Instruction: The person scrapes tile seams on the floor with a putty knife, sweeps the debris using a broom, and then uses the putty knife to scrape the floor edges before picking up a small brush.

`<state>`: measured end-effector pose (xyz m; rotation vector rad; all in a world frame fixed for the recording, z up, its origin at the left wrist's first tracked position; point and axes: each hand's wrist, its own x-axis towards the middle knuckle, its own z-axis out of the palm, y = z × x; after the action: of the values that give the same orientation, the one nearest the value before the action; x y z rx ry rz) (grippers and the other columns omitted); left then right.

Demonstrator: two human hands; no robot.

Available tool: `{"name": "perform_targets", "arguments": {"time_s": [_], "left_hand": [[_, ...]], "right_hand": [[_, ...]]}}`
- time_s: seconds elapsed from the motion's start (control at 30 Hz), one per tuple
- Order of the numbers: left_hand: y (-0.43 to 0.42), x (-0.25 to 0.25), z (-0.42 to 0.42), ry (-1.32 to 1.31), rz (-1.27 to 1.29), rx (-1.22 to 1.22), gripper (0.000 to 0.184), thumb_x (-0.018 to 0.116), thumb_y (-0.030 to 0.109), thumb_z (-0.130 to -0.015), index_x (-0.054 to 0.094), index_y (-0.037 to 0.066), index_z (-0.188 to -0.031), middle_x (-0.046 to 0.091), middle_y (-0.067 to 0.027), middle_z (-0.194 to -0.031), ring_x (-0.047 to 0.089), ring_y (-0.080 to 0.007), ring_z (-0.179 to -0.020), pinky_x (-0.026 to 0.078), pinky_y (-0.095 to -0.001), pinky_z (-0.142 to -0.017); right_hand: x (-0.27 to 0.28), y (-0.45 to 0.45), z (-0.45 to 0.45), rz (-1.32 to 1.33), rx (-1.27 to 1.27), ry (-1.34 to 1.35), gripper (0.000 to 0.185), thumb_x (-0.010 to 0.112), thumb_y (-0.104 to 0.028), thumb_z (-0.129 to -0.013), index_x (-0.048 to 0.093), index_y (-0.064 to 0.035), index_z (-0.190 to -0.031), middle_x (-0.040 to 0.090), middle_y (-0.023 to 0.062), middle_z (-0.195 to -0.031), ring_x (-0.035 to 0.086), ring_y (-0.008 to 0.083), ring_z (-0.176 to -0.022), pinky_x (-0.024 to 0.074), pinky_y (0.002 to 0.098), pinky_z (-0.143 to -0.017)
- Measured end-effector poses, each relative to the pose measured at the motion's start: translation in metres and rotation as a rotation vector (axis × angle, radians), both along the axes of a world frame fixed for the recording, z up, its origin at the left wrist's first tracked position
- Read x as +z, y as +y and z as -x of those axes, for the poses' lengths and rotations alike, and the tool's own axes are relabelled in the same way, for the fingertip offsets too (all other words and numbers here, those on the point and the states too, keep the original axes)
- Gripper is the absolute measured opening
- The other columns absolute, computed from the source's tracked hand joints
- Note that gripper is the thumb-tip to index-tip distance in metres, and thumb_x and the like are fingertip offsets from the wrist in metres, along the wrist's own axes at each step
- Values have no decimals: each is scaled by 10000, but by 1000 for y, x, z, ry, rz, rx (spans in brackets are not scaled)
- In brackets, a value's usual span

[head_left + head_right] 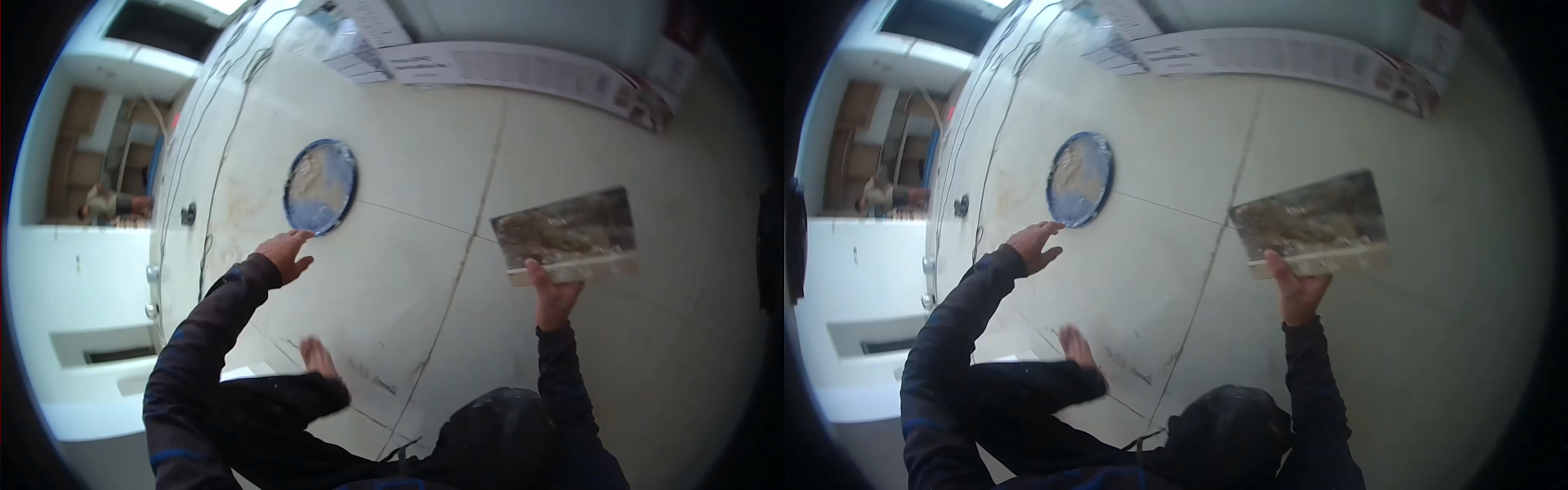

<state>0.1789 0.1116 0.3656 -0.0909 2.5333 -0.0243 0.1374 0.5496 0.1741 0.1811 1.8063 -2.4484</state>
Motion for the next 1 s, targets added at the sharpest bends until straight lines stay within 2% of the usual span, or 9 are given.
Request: {"name": "perform_targets", "arguments": {"time_s": [0.1,0.23,0.33,0.4,0.6,0.77,0.87,0.93,1.0], "left_hand": [[-82,-59,-32,62,41,326,478,619,253,-846,495,35,-1253,633,-191,-1108,593,-358,-1054,476,-427,-896],[-176,-166,-50,275,55,777,584,615,352,-857,448,5,-1296,621,-247,-1130,618,-374,-1021,493,-420,-880],[-204,-231,-37,506,-49,1187,711,653,448,-814,442,-77,-1245,571,-320,-1163,567,-423,-1093,452,-436,-942],[-223,-270,-22,650,-126,1388,805,679,513,-783,441,-126,-1211,539,-351,-1192,540,-440,-1135,428,-443,-977],[-257,-319,-7,855,75,1220,409,584,320,-873,519,25,-1148,575,-198,-1140,565,-385,-1054,454,-456,-883],[-251,-329,-42,972,85,1178,334,536,231,-898,537,-6,-1133,588,-209,-1074,557,-400,-1020,441,-458,-880],[-249,-370,-63,1046,203,1179,323,533,220,-901,549,-9,-1129,588,-216,-1065,559,-402,-1010,442,-454,-872],[-248,-401,-73,1037,302,1200,316,527,217,-908,557,-14,-1121,588,-218,-1069,560,-401,-1011,444,-450,-873],[-245,-423,-75,1003,417,1259,325,523,221,-914,559,-23,-1127,590,-221,-1089,560,-400,-1027,443,-444,-885]], "right_hand": [[16,-10,22,-10,-92,203,542,731,-5,-773,470,-34,-1247,528,64,-1210,534,161,-1065,436,318,-945],[44,-25,40,257,79,-21,528,652,15,-826,437,-77,-1300,499,41,-1240,501,173,-1126,407,336,-988],[49,-37,53,222,160,-195,520,616,-8,-858,404,-85,-1327,495,51,-1224,482,170,-1137,389,335,-999],[54,-55,59,-90,339,-134,478,623,-26,-857,436,-67,-1295,516,67,-1202,500,170,-1114,405,330,-976],[95,-149,62,-547,644,-144,319,687,-71,-832,558,-16,-1119,609,65,-1029,602,168,-910,509,308,-766],[75,-219,87,-625,820,-191,281,688,-90,-846,568,-16,-1089,620,53,-973,610,137,-841,515,283,-668],[-19,-242,149,-543,804,-200,299,679,-81,-853,550,-18,-1115,617,49,-969,604,119,-822,508,268,-622],[-76,-282,201,-561,834,-129,327,702,-58,-828,562,-11,-1120,627,67,-1036,603,157,-943,500,309,-793],[-140,-325,251,-466,852,-26,326,699,-55,-831,565,-9,-1125,630,70,-1055,605,163,-953,495,310,-804]]}}
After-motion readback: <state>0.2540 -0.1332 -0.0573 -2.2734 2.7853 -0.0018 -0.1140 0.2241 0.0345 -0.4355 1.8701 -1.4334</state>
